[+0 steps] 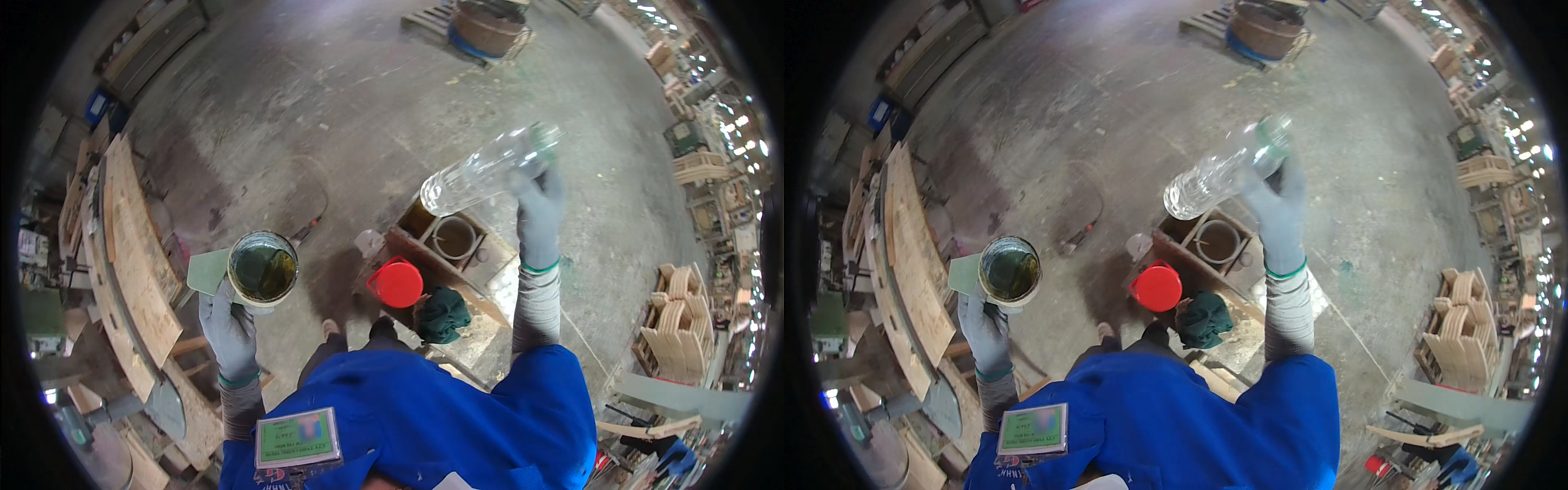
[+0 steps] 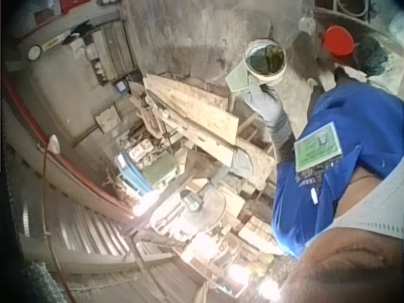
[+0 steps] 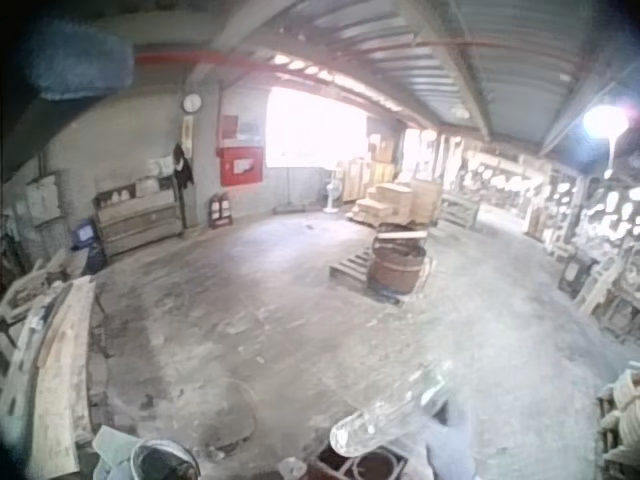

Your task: The person applies a finish to wooden slats using a brush. They then mix a yellow liquid with water in a container and stir it with a power drill. Finally, they apply the mixed finish to the wooden slats.

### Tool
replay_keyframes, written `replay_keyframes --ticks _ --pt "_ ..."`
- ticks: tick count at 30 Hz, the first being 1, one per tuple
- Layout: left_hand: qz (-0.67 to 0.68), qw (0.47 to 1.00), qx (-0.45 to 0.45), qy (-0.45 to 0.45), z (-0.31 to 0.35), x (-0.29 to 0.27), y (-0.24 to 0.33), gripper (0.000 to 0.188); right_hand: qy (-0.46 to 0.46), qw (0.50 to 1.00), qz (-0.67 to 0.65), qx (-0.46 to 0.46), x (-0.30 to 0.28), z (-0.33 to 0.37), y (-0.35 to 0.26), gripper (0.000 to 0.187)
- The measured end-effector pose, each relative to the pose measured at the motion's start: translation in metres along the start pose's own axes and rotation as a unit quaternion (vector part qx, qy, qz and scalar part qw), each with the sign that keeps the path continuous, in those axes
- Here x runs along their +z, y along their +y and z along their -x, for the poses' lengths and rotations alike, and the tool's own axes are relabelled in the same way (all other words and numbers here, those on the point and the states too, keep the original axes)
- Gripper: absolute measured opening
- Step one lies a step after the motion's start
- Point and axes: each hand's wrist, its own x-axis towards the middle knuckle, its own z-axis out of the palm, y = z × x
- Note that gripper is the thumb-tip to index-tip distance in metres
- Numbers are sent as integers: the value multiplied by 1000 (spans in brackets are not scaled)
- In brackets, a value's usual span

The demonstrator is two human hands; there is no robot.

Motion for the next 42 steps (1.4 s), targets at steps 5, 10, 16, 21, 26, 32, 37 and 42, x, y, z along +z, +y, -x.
replay_keyframes --ticks 5,10,16,21,26,32,37,42 --pt "-277 943 158 -98 -7 19 13 29 3 987 69 -143 28 18 -53 66" --pt "-154 966 116 -171 -5 28 36 28 -23 791 437 -428 59 41 -78 66" --pt "179 963 -41 -196 -9 22 53 30 1 535 579 -616 94 44 -120 46" --pt "176 962 -58 -202 -12 11 62 30 -4 499 615 -611 105 50 -137 50" --pt "171 962 -52 -205 -14 -2 62 30 0 485 620 -616 115 55 -148 48" --pt "55 973 42 -220 -16 -10 68 31 3 462 627 -627 122 62 -159 46" --pt "220 950 -50 -215 -17 -15 58 31 1 447 634 -632 125 68 -163 49" --pt "224 950 -42 -215 -14 -15 64 31 -7 437 634 -638 128 70 -167 50"
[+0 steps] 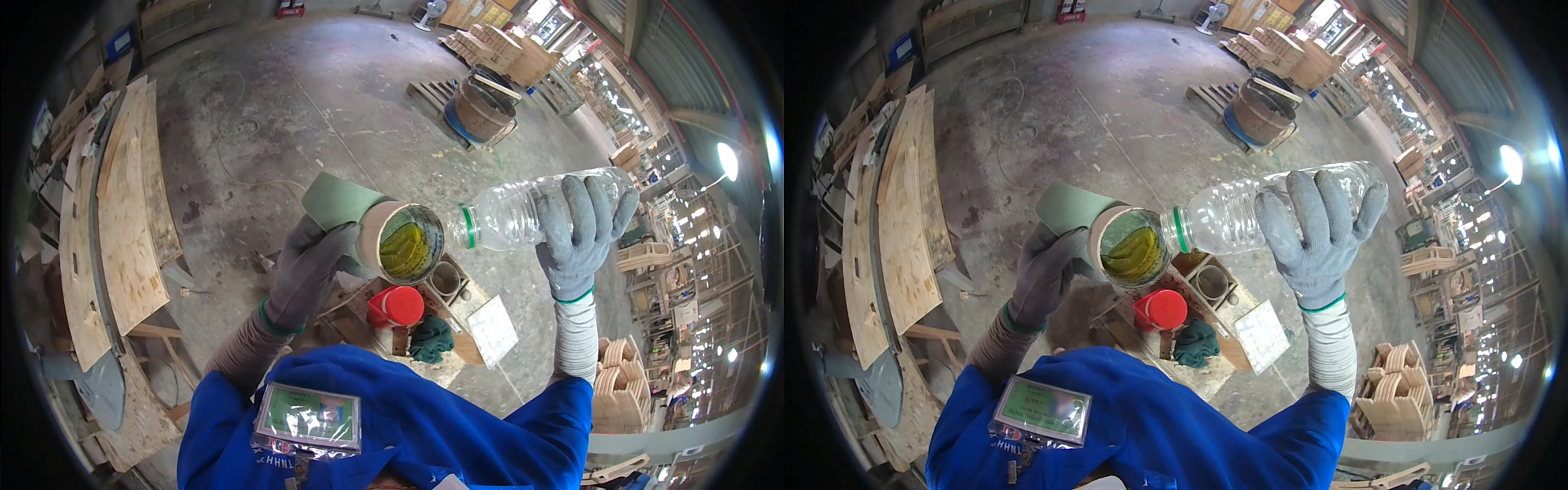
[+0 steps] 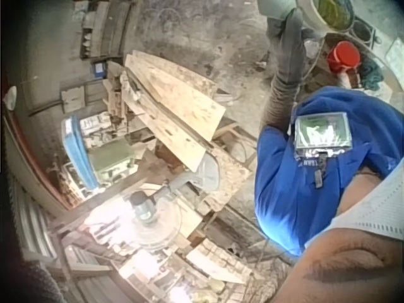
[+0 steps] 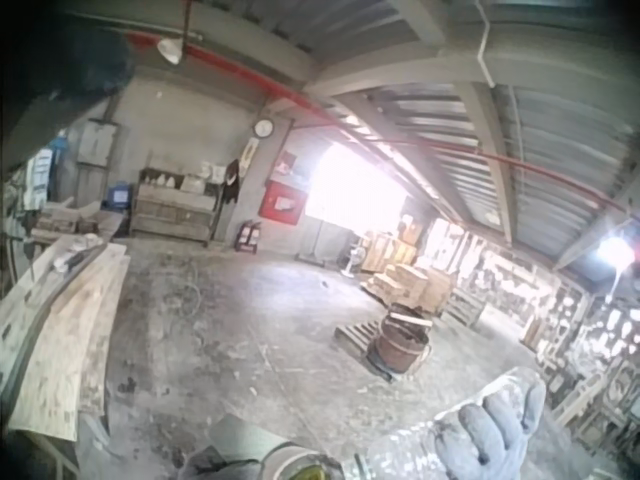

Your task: The person applies a finish to wooden slats using a brush. They then mix a yellow liquid with water in a container and stir it with a power drill. Finally, they apply the mixed finish to the wooden slats.

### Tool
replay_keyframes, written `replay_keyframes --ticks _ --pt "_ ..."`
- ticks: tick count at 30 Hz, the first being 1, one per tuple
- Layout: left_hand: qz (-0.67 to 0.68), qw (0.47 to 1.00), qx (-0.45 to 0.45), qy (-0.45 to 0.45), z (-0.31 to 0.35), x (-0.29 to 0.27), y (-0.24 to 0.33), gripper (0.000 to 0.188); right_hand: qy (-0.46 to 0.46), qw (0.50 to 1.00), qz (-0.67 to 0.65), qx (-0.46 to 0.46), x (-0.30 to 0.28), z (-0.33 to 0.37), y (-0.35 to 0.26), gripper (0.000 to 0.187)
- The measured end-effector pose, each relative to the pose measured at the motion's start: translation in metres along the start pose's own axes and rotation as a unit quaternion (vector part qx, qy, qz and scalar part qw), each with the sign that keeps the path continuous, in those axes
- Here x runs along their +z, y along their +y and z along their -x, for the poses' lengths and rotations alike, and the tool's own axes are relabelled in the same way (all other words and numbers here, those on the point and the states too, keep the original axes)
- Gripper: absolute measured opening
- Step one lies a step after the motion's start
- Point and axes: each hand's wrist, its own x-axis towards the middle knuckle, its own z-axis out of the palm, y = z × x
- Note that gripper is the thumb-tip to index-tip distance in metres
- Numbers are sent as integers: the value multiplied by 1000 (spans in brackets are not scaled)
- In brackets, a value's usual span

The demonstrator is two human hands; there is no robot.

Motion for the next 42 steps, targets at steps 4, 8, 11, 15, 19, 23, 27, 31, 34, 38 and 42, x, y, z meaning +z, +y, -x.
replay_keyframes --ticks 4,8,11,15,19,23,27,31,34,38,42 --pt "-6 1000 5 -4 2 -3 1 29 2 1000 1 -2 0 -2 0 49" --pt "-19 1000 -2 5 4 -6 0 28 10 1000 1 -5 -2 -7 -3 48" --pt "-4 1000 -21 18 6 -2 5 22 9 1000 -4 -4 -5 -9 -4 49" --pt "44 998 -5 40 6 1 -2 19 15 1000 -14 0 -5 -12 -7 48" --pt "51 998 -10 21 7 -1 -2 20 19 1000 -9 -5 -5 -14 -7 47" --pt "37 999 -11 18 7 -1 -1 20 5 1000 -15 -11 -9 -18 -6 47" --pt "37 999 -11 10 8 -4 -4 20 25 1000 -10 -8 -6 -15 -6 46" --pt "53 998 -9 10 9 -6 -7 22 11 1000 -7 -18 -11 -18 -7 51" --pt "43 999 4 11 8 -8 -11 24 28 999 -21 -3 -6 -16 -7 48" --pt "51 999 -7 1 9 -13 -13 26 38 999 -34 20 -6 -15 -6 48" --pt "80 997 -8 -3 8 -12 -14 27 53 997 -41 30 -3 -12 -5 52"
